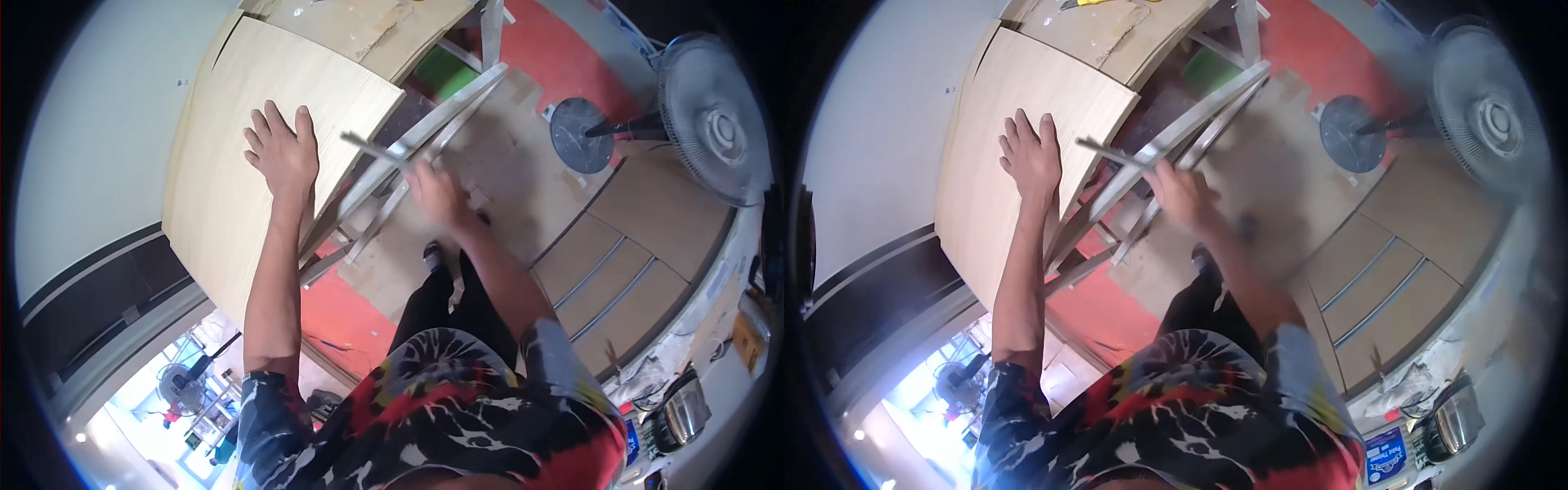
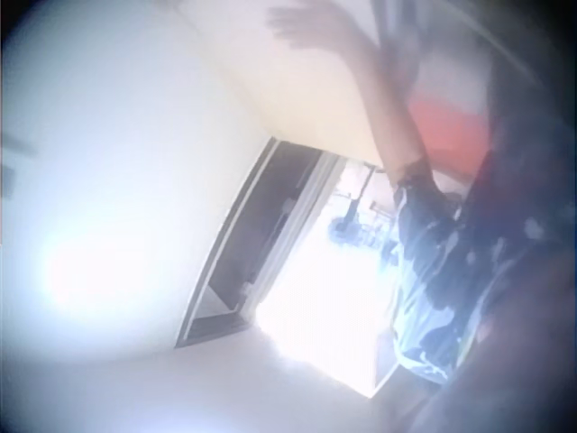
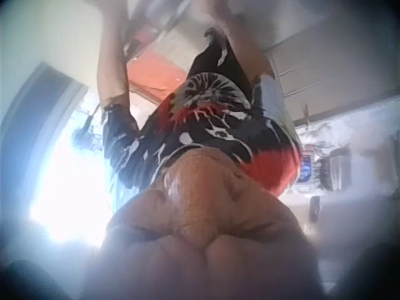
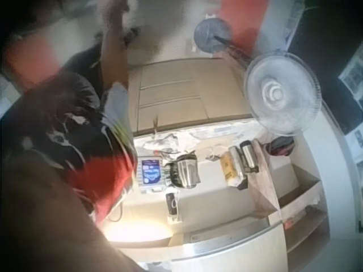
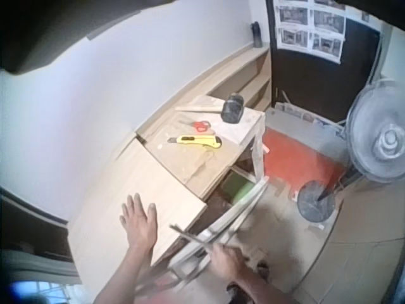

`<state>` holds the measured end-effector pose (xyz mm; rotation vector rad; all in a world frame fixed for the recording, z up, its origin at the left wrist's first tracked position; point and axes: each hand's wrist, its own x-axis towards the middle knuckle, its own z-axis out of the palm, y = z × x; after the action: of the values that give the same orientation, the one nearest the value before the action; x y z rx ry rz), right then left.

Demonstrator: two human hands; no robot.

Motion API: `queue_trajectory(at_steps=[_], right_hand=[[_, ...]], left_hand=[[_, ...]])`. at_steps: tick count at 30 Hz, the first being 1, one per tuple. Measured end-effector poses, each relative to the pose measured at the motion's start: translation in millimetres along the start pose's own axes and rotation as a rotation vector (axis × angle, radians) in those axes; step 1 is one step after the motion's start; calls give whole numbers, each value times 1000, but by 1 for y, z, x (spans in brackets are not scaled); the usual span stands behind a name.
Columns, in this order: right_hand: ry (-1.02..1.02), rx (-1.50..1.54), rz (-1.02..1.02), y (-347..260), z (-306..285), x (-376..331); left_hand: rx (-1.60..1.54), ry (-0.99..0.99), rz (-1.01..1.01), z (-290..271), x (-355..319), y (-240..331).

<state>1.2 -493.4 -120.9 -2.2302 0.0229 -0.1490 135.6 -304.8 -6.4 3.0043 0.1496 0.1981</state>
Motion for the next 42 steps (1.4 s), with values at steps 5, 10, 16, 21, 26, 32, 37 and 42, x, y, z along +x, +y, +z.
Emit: queue_trajectory(at_steps=[5, 10, 16, 21, 26, 32, 37, 42], right_hand=[[449, 55, -89, 24, -16, 65], [276, -11, -232, 8, -7, -2], [357, 94, -16, 24, -12, 53], [122, -72, -80, 25, -7, 5], [247, -103, 58, 4, -48, 72], [-41, -177, 93, -14, -50, 8], [29, -253, 169, -15, -55, 41], [162, -182, 278, -15, -76, -40]], left_hand=[[17, -16, 9, 1, 1, 3], [34, -25, -18, 3, -4, -3], [1, 0, 10, 0, 3, 2], [-4, -7, -13, -2, 1, 2], [0, -33, -5, -6, 0, 3], [-24, -9, -19, -9, 4, 6], [-35, -17, 8, -9, 2, 5], [-19, 6, -17, -9, 1, 6]])
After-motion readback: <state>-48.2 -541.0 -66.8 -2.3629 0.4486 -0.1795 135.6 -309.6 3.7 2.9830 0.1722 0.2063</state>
